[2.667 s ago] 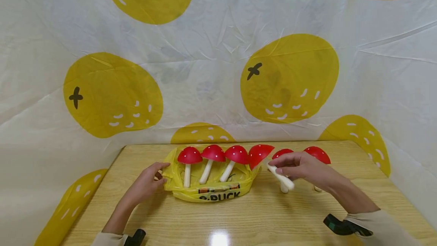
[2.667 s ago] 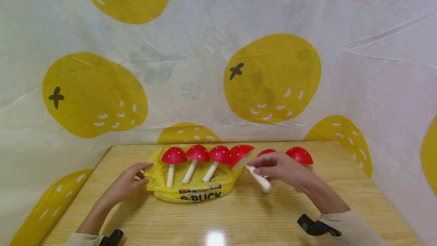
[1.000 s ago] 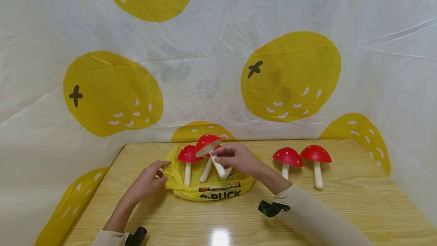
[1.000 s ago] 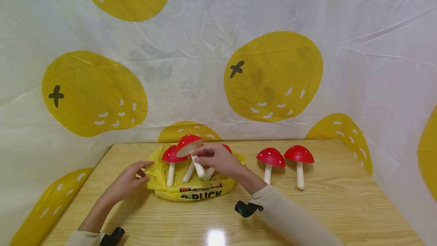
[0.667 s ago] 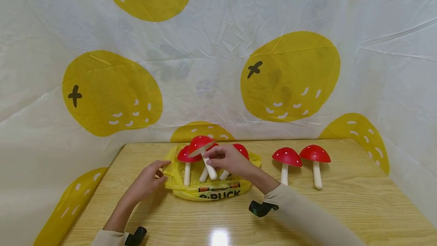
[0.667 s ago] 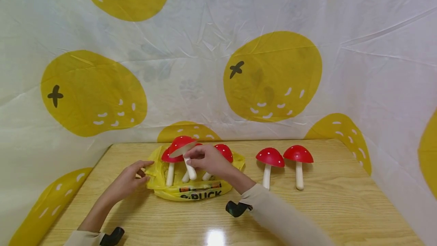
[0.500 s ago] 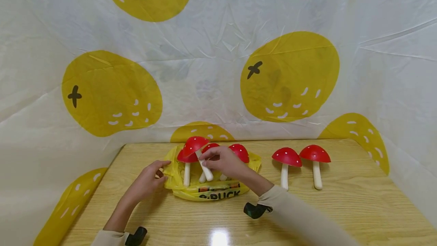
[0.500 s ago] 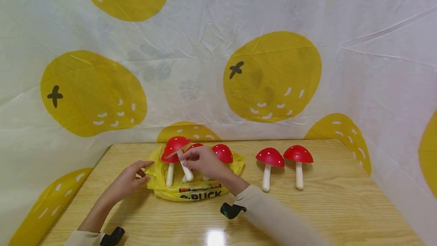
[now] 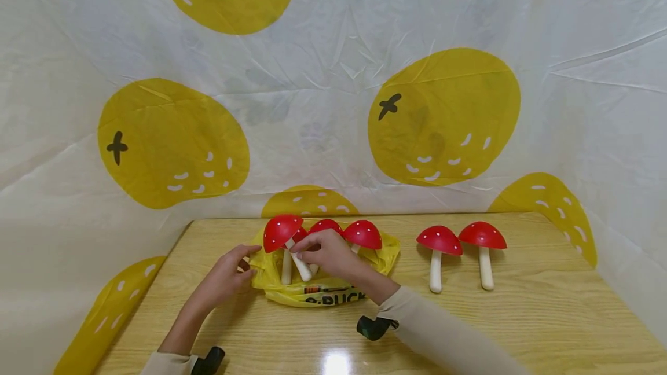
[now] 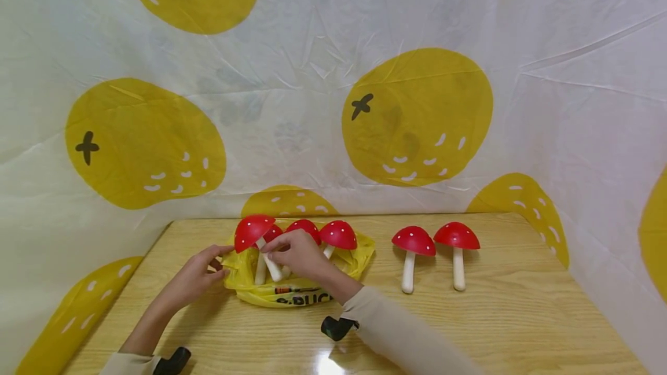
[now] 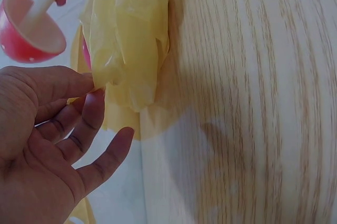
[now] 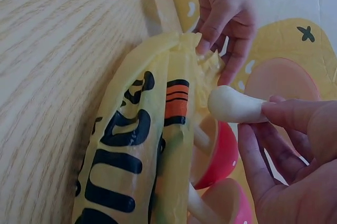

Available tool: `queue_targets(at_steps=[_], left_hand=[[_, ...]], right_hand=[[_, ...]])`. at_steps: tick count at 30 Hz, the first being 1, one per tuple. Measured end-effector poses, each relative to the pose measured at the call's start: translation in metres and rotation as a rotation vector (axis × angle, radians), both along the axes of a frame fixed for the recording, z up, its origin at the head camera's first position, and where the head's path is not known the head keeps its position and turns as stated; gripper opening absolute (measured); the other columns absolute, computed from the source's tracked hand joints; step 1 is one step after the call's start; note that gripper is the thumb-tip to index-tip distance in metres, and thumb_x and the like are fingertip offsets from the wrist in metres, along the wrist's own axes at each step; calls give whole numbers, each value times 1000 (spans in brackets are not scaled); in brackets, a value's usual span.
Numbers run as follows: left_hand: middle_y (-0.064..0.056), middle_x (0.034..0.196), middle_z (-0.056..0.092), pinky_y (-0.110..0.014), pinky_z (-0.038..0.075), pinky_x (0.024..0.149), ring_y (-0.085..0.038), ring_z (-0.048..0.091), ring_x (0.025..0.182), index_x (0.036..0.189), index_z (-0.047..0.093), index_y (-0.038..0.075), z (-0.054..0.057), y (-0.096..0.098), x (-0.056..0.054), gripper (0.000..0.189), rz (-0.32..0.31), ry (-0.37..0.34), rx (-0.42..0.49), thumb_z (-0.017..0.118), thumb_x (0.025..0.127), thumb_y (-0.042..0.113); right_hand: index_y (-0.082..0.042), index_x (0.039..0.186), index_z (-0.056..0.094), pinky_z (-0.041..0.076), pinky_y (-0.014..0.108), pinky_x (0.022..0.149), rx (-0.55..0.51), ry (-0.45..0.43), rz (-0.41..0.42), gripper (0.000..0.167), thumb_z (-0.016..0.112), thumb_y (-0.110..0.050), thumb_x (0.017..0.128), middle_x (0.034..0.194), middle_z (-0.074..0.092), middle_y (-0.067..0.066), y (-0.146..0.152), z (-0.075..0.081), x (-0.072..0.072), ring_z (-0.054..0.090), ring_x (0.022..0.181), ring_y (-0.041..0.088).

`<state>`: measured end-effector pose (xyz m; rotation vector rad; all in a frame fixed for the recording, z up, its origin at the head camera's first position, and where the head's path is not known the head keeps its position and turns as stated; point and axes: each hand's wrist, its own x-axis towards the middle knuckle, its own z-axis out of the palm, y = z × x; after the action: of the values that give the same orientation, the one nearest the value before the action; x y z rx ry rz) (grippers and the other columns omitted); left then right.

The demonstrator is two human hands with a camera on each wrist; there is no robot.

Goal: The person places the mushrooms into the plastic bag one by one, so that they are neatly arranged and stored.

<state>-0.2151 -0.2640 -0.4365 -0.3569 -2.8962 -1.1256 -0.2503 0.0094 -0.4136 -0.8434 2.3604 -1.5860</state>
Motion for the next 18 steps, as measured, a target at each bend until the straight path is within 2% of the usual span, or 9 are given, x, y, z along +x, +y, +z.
queue_targets(at_steps=[2, 4, 9, 12, 18], left_hand=[[-18, 126, 60, -23, 53, 67, -21, 61, 91, 138, 57, -2, 0, -1, 0, 48, 0, 0, 1, 68, 91, -7], [-17, 126, 60, -23, 53, 67, -21, 60, 91, 139, 57, -1, 0, 0, -1, 49, 9, -8, -3, 68, 91, -7], [-15, 129, 60, -23, 53, 67, -21, 60, 92, 140, 57, 0, 0, 0, -1, 50, 17, -17, -11, 68, 91, -6], [-16, 129, 60, -24, 53, 67, -21, 60, 92, 139, 58, 0, 1, 1, -1, 50, 15, -19, -2, 68, 91, -6], [-17, 132, 59, -24, 54, 67, -21, 60, 92, 139, 57, -1, 1, 1, -1, 50, 13, -23, 4, 68, 91, -7]], right_hand=[[-7, 106, 81, 55, 23, 74, -8, -6, 9, 16, 70, -4, 94, 107, 75, 2, -2, -1, 0, 63, 90, 16], [-6, 110, 79, 57, 27, 79, -21, -40, 20, 18, 69, -5, 95, 110, 74, 2, -2, -2, 1, 63, 92, 15], [-6, 118, 77, 57, 45, 89, -40, -135, 21, 23, 69, -9, 96, 118, 73, 1, -3, -7, 2, 65, 100, 16], [-7, 120, 76, 57, 44, 88, -26, -152, 21, 25, 69, -10, 97, 123, 71, 2, -4, -11, 3, 64, 104, 17], [-4, 126, 71, 53, 32, 78, -12, -171, 66, 29, 66, -12, 99, 130, 65, 4, -5, -15, 6, 58, 104, 19]])
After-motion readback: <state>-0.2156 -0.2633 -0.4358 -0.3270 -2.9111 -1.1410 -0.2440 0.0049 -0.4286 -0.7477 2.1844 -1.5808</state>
